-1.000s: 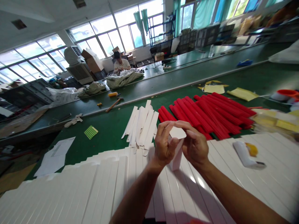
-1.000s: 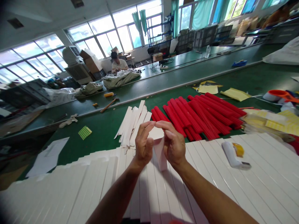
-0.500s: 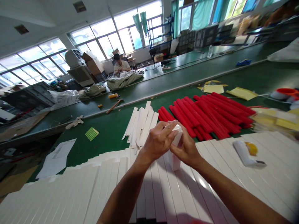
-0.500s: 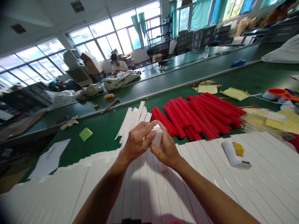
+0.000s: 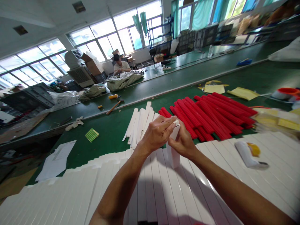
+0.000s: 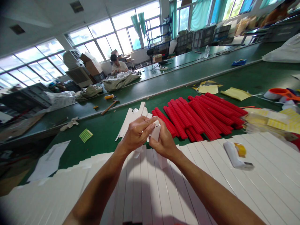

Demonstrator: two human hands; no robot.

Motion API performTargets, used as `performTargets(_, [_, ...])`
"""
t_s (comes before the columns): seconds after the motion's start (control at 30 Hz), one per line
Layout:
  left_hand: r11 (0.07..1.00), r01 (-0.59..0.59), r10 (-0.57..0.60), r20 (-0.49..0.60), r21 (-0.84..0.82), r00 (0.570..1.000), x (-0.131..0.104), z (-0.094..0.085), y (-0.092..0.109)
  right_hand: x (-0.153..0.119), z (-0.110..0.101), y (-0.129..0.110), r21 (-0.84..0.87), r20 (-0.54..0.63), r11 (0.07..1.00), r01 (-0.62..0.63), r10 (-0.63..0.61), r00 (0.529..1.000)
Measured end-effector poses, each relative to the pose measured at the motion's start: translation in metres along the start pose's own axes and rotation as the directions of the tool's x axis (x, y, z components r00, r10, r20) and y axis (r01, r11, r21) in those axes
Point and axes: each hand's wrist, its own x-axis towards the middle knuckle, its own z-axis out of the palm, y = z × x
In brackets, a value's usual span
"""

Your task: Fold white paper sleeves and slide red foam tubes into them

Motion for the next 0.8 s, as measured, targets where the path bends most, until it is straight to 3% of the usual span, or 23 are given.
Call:
performTargets(0.2, [0.996,-0.049,0.038,0.143,0.077,0.989,0.004,-0.008,-0.007,0.013,0.003,0.008,-0.034,0.006,0.996,0.084,-0.083,0.996])
performTargets(0.33, [0.970,-0.106,0.075,0.149,0.218,0.986,0.000,-0.002,-0.005,0.016,0.000,0.011,-0.008,0.042,0.995,0.101,-0.100,0.994])
performTargets(0.57, [0.872,-0.316,0.260,0.193,0.374,0.946,0.001,0.006,-0.009,0.022,-0.016,0.008,0.002,0.165,0.982,0.189,-0.187,0.968])
performTargets(0.7, [0.879,-0.306,0.258,0.175,0.366,0.950,0.007,0.008,-0.012,0.023,-0.022,0.012,-0.061,0.171,0.984,0.170,-0.157,0.973])
performTargets(0.8, [0.879,-0.285,0.195,0.257,0.382,0.946,0.012,0.007,-0.005,0.024,-0.023,0.012,-0.066,0.178,0.989,0.130,-0.117,0.977])
